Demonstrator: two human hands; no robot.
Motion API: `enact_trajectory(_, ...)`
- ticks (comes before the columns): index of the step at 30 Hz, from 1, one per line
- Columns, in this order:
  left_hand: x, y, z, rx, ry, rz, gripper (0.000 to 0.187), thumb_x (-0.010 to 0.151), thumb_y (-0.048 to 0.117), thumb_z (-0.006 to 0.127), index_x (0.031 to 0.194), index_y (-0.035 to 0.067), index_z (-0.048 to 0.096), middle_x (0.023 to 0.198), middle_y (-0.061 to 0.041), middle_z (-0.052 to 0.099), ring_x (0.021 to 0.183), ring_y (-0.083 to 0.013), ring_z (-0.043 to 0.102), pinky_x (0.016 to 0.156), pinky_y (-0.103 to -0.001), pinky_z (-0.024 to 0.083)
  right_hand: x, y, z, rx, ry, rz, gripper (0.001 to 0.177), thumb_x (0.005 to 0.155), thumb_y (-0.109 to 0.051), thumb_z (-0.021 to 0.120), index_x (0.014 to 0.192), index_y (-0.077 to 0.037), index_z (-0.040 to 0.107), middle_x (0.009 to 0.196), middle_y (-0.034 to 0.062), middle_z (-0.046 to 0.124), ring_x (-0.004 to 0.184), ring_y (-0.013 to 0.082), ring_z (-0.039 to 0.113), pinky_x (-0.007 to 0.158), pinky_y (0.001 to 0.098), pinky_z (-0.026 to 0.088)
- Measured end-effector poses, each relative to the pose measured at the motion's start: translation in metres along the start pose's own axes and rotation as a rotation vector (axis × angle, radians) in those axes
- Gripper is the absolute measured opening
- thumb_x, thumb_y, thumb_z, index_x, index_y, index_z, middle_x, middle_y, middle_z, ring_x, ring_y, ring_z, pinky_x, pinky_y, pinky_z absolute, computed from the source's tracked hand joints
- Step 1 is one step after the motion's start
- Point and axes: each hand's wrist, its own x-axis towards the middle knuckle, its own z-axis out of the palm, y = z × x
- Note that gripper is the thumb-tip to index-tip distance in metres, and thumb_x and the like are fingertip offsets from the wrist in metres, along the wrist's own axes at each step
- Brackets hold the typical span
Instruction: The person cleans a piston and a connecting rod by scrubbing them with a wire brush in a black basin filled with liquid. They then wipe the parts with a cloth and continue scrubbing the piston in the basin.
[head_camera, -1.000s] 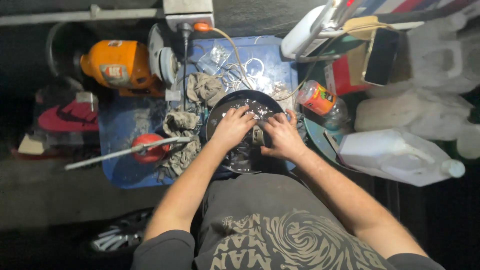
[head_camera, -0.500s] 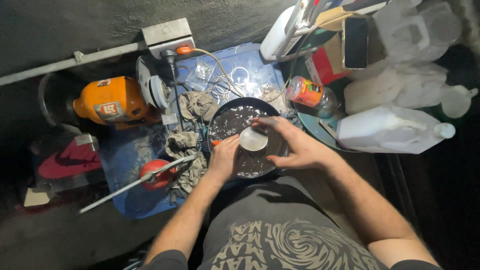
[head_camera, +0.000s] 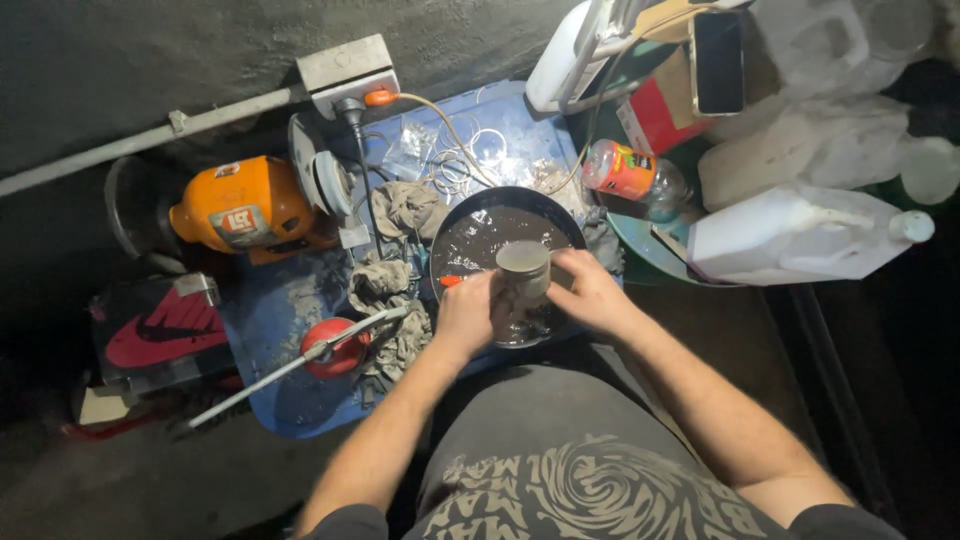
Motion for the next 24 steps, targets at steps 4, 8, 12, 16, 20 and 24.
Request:
enact_trajectory(4,0.001,0.004,0.02,0.231,-0.234,-0.222,0.013,0.075,0.009,0.063,0.085,0.006,0.071,0.07,-0.007,0.07,0.076,-0.0319,0.075,0.073,-0.041,0.062,-0.013,-0.008,-0.007,-0.149,0.061,-0.009,0.036,0.087,-0.031,0.076,0.117,-0.011,0.073,0.116,0.0108,0.072,0.115,0.0342,0.065,0.098,0.0474,0.049)
enact_trajectory(8,0.01,-0.023,0.07,0.365,-0.24,-0.215,0.021,0.083,0.03,0.063,0.085,0.011,0.072,0.071,-0.009,0.071,0.072,-0.035,0.074,0.063,-0.049,0.06,-0.026,0.002,-0.015,-0.157,0.122,-0.036,0.035,0.087,-0.026,0.073,0.12,-0.015,0.072,0.117,0.0106,0.07,0.107,0.0382,0.068,0.091,0.0474,0.053)
enact_trajectory(12,0.005,-0.062,0.133,0.574,-0.204,-0.213,0.022,0.077,0.032,0.077,0.081,0.01,0.073,0.071,-0.007,0.069,0.072,-0.0302,0.073,0.064,-0.045,0.062,-0.027,0.014,-0.026,-0.104,0.058,-0.04,0.033,0.09,-0.035,0.073,0.12,-0.02,0.072,0.118,0.0077,0.07,0.103,0.0363,0.068,0.088,0.0463,0.053)
enact_trajectory(16,0.032,-0.011,0.054,0.468,-0.229,-0.319,0.031,0.081,0.039,0.074,0.083,0.008,0.077,0.073,-0.01,0.071,0.076,-0.0333,0.074,0.065,-0.049,0.062,-0.021,0.003,-0.054,-0.033,-0.032,0.005,0.035,0.09,-0.035,0.074,0.123,-0.023,0.073,0.121,0.0056,0.071,0.106,0.0355,0.068,0.089,0.0453,0.052)
enact_trajectory(20,0.08,-0.043,0.004,0.635,0.238,-0.456,0.021,0.092,0.032,0.066,0.087,0.014,0.074,0.079,-0.007,0.065,0.082,-0.0297,0.07,0.067,-0.043,0.06,-0.012,-0.015,-0.085,0.085,-0.055,-0.034,0.034,0.09,-0.027,0.075,0.122,-0.017,0.074,0.119,0.0129,0.072,0.109,0.0399,0.069,0.091,0.0485,0.053)
enact_trajectory(24,0.112,-0.108,-0.017,0.673,-0.11,-0.609,0.028,0.103,0.026,0.049,0.118,0.024,0.072,0.125,-0.007,0.068,0.126,-0.0361,0.054,0.103,-0.05,0.042,0.002,-0.015,-0.095,0.266,-0.114,-0.072,0.033,0.089,-0.026,0.078,0.12,-0.014,0.076,0.119,0.0164,0.073,0.113,0.0405,0.068,0.095,0.0499,0.053)
